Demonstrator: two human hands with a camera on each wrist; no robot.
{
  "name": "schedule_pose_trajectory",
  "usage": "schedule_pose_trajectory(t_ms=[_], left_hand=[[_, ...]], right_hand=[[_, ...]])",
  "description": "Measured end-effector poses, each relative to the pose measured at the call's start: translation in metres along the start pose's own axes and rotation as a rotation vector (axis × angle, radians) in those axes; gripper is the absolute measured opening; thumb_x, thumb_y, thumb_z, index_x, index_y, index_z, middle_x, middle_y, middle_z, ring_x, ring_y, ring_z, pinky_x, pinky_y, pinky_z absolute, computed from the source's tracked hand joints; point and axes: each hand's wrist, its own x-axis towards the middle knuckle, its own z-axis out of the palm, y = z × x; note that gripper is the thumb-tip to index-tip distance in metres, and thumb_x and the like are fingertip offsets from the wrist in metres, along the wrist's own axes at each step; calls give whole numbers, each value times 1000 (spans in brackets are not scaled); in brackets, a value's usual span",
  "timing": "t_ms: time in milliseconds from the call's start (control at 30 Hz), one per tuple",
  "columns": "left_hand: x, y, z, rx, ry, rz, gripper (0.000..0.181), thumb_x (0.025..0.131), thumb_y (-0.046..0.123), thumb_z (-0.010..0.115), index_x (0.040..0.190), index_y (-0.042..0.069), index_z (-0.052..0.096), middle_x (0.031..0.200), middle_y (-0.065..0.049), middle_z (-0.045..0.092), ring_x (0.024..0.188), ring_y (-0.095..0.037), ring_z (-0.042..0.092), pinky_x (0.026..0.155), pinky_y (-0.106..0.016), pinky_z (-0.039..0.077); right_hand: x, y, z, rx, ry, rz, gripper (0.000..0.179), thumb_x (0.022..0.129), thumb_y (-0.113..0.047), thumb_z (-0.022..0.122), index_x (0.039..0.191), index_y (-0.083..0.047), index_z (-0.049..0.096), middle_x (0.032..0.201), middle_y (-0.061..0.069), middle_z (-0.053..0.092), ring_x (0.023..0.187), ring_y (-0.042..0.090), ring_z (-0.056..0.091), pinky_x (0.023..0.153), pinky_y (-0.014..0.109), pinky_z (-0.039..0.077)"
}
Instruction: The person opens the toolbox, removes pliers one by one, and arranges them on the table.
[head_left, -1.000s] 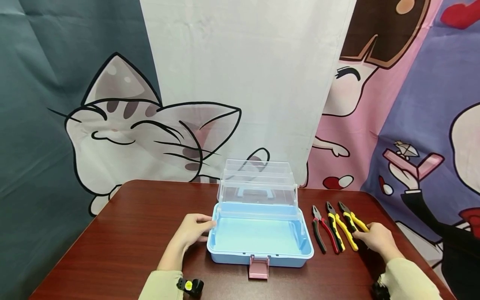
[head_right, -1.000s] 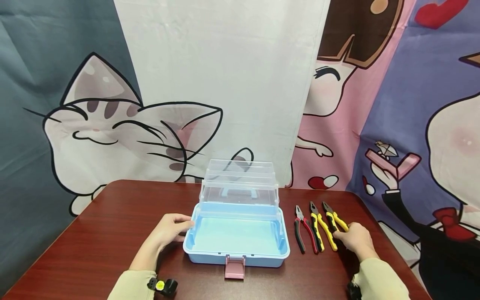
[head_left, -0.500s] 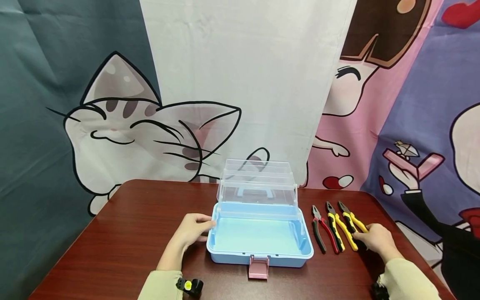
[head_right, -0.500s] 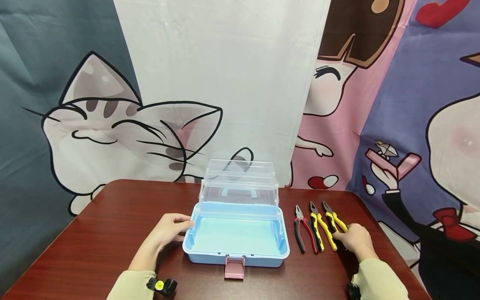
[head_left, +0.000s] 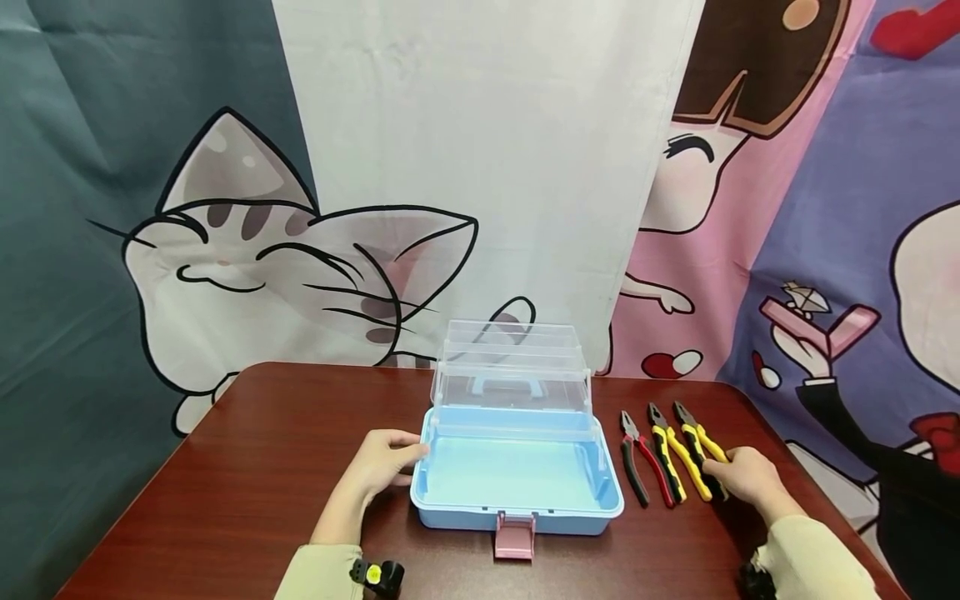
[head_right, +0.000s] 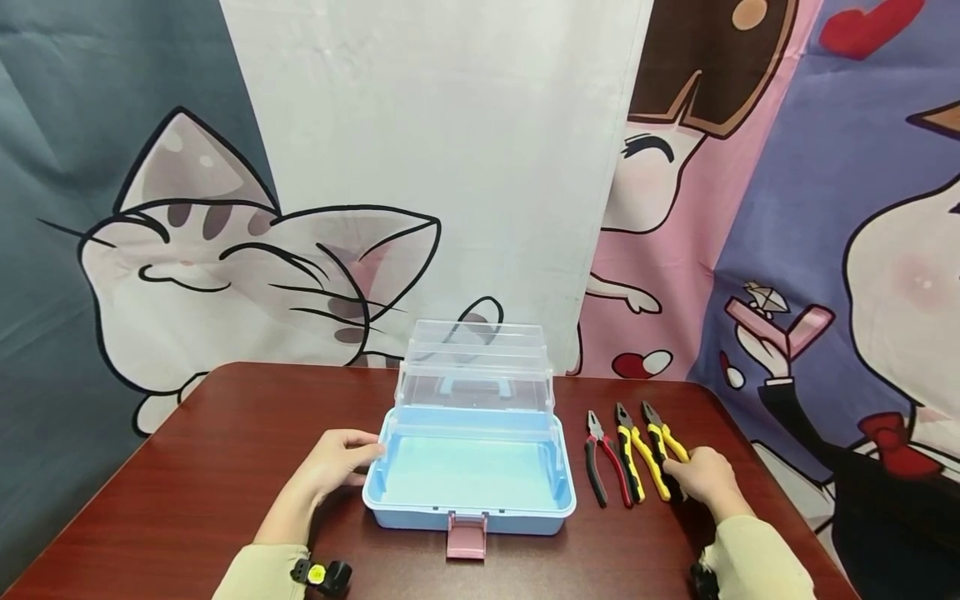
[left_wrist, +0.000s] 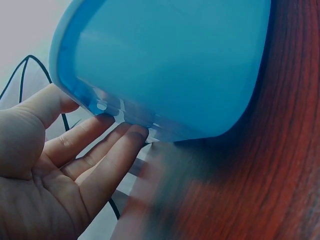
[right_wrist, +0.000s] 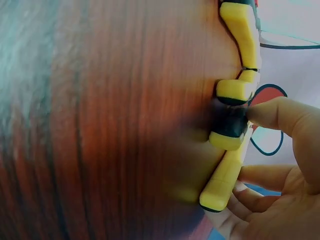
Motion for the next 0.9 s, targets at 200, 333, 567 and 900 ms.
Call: schedule_pose_trajectory(t_ms=[200,333,567,900], left_hand=[[0,-1,1,-9,0,-6,31,85,13,69,110,-4,66,102,-14,67,85,-20,68,66,-39,59],[3,-3,2,-8,2,-8,29,85,11,69,109,-4,66,101,-14,67,84,-20,68,65,-39,59],[3,-2,1,11,11,-21,30,85,13,69,110,-4,66,101,-14,67,84,-20,67,64,-38,59],[0,3,0,2,-1,-21,32,84,14,70,110,-3,67,100,-13,68,84,-19,68,65,-37,59]], right_hand=[[0,-3,2,46,-4,12,25,84,-24,49,66,-6,50,57,1,44,47,15,46,44,28,42],[0,-3,3,51,-11,14,25,85,-23,47,73,-2,54,57,2,43,44,14,46,43,28,42],[0,-4,4,53,-10,13,27,84,-22,47,78,1,58,58,2,43,47,15,46,43,28,43],[2,-6,0,59,-36,28,41,85,-22,45,101,13,58,69,11,51,50,18,49,45,30,46]])
